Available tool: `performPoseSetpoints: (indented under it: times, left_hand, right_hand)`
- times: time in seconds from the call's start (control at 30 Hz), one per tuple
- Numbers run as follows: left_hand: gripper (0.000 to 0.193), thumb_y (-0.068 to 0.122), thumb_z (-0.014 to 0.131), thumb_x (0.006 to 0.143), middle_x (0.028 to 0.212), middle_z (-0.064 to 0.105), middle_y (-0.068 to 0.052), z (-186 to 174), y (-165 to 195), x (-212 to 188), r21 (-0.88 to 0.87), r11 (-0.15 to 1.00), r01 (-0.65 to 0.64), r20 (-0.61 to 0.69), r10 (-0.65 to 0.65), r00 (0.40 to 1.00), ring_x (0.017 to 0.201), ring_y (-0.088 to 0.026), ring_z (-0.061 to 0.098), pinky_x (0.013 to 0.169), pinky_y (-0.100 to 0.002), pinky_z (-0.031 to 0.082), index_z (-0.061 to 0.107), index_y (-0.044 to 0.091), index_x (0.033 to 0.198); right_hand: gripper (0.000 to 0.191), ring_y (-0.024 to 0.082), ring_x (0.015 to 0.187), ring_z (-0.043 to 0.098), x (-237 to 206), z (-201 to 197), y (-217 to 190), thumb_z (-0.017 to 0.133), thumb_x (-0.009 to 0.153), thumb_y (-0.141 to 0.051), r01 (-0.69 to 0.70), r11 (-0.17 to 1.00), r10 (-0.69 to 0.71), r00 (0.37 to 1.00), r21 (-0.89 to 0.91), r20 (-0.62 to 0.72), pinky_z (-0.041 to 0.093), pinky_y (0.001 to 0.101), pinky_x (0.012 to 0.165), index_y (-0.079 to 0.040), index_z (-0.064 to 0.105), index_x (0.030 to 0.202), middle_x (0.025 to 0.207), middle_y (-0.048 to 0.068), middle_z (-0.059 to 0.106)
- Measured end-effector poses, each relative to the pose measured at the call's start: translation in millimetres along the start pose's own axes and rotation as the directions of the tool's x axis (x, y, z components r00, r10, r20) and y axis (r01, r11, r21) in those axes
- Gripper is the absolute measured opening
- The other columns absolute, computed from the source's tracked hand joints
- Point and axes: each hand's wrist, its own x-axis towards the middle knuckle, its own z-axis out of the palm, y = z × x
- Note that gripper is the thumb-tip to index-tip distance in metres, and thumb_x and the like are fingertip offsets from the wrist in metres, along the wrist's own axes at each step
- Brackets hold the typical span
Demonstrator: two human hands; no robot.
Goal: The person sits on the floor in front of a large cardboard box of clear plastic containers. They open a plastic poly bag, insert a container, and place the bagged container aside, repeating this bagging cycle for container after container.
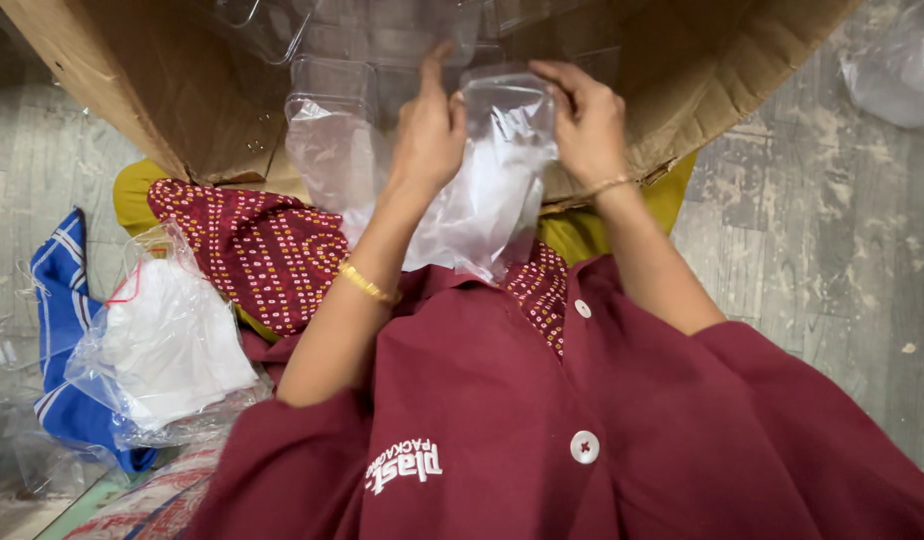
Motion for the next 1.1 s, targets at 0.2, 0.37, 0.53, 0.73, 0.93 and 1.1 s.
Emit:
performPoseSetpoints:
  times: [0.2,0.37,0.53,0.73,0.93,1.1]
  left_hand:
    - [0.016,0.018,0.061,0.098,0.086,0.073,-0.015,-14,3,-13,-0.009,1.000,-0.014,0.103,0.015,0.995,0.080,-0.032,0.074,0.072,-0.043,0.055,0.070,0.008,0.108]
    - [0.016,0.015,0.071,0.095,0.092,0.074,-0.016,4,-39,-14,-0.298,0.954,0.031,0.216,0.036,0.976,0.085,-0.033,0.069,0.072,-0.038,0.055,0.068,0.003,0.105]
    - [0.032,0.011,0.079,0.072,0.098,0.073,-0.018,43,-84,-42,0.271,0.953,-0.132,0.294,0.049,0.954,0.093,-0.035,0.071,0.081,-0.042,0.056,0.074,0.007,0.103]
    - [0.037,0.011,0.078,0.081,0.102,0.072,-0.020,38,-62,-23,-0.290,0.955,-0.069,0.372,0.178,0.911,0.094,-0.033,0.069,0.084,-0.041,0.054,0.067,0.005,0.115]
    - [0.044,0.012,0.073,0.088,0.106,0.071,-0.018,21,-15,-25,-0.586,0.795,0.157,0.331,0.058,0.942,0.095,-0.026,0.068,0.086,-0.036,0.054,0.056,0.004,0.128]
    - [0.050,0.012,0.068,0.094,0.108,0.070,-0.016,10,-5,-20,-0.606,0.767,0.211,0.329,0.001,0.944,0.095,-0.021,0.067,0.088,-0.033,0.054,0.047,0.003,0.138]
  right_hand:
    - [0.013,0.007,0.083,0.061,-5,1,12,0.065,0.106,-0.012,-0.185,0.950,0.153,0.978,0.252,0.141,0.052,0.0256,0.074,0.000,0.069,0.109,0.093,0.003,0.071]
    - [0.014,0.007,0.081,0.064,-14,19,58,0.064,0.105,-0.012,-0.455,0.637,0.288,0.889,0.622,0.355,0.055,0.0252,0.072,0.001,0.066,0.109,0.093,0.000,0.070]
    - [0.036,0.021,0.099,0.070,-46,32,68,0.072,0.095,-0.013,-0.020,0.999,0.026,0.958,-0.026,0.285,0.055,0.0370,0.086,0.003,0.066,0.128,0.109,0.015,0.071]
    - [0.048,0.024,0.127,0.059,-23,9,5,0.064,0.107,-0.032,-0.544,0.216,0.182,0.838,0.811,0.514,0.049,0.0408,0.114,0.001,0.056,0.141,0.138,0.014,0.059]
    - [0.091,0.025,0.151,0.035,-29,-14,-77,0.082,0.096,-0.050,0.109,0.734,-0.402,0.865,0.670,0.299,0.030,0.0396,0.128,-0.006,0.032,0.159,0.159,0.010,0.038]
    - [0.084,0.023,0.141,0.051,-54,-44,-48,0.080,0.094,-0.046,0.180,0.940,-0.175,0.984,0.290,-0.042,0.043,0.0393,0.124,-0.009,0.042,0.158,0.151,0.011,0.052]
